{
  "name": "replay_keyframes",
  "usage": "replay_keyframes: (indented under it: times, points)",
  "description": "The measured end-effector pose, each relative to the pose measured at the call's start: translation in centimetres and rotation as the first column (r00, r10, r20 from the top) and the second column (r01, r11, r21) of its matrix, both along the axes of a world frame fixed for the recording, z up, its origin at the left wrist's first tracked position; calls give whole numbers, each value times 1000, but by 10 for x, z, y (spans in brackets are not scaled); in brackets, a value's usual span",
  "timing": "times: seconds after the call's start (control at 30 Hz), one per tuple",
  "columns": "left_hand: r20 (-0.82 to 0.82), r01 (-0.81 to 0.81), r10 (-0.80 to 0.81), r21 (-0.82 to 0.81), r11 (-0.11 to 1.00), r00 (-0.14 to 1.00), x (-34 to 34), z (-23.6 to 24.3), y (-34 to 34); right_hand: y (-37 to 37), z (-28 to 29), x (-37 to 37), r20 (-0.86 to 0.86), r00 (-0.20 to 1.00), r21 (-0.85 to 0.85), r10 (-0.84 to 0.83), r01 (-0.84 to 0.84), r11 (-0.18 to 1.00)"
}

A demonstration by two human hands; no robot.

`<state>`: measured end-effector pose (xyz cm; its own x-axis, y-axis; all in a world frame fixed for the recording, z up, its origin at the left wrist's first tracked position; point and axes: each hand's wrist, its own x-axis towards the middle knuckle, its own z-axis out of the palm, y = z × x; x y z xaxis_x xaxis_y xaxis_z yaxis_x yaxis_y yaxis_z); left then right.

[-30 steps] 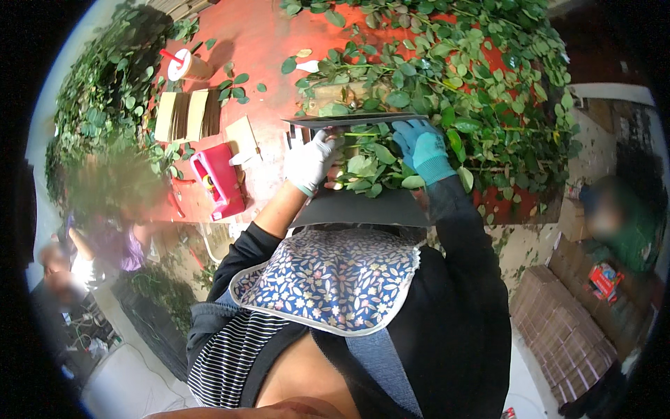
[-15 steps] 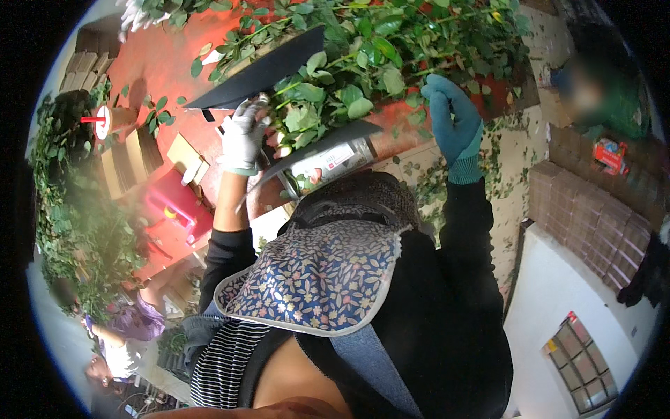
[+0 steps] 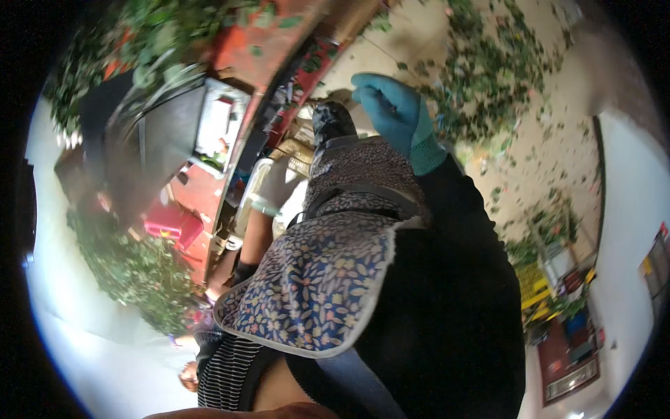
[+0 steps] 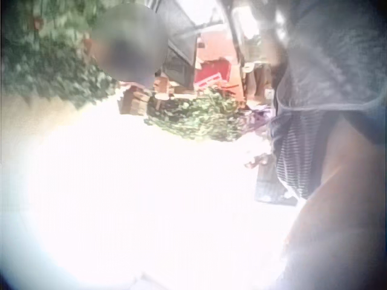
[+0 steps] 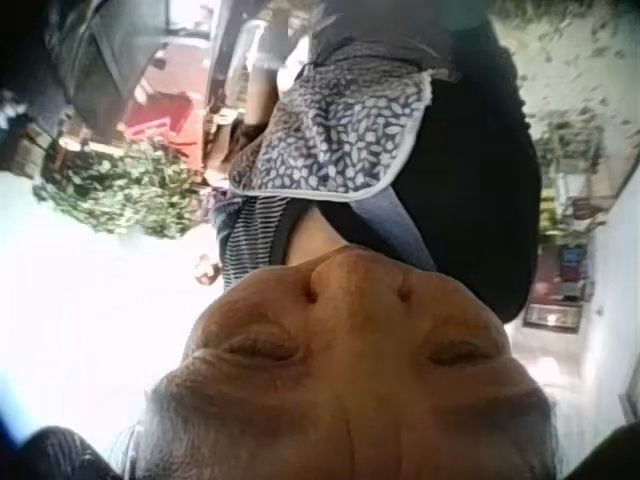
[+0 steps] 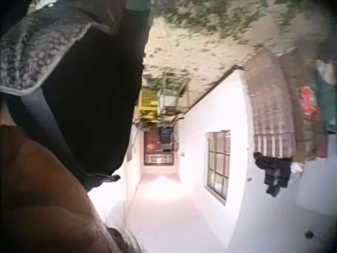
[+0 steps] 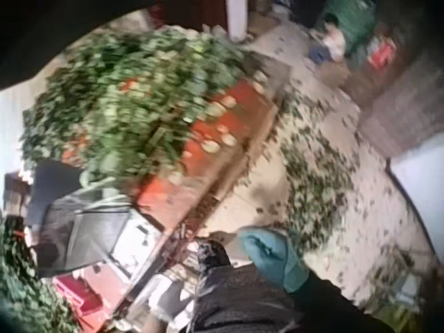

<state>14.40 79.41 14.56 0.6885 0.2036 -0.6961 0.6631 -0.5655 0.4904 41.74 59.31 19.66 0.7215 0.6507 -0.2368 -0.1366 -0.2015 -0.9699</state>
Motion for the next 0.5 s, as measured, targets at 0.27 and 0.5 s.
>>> replay_keyframes:
  times: [0.27,0.5]
  points:
    - [243,-251,141,514,820,960,84,-111,112,-66,35,-74,-79,995,-589,-62,4,808]
    - [-76,-128,237,665,736,969,100,-144,148,-62,14,-103,-135,969,-502,-208,114,857]
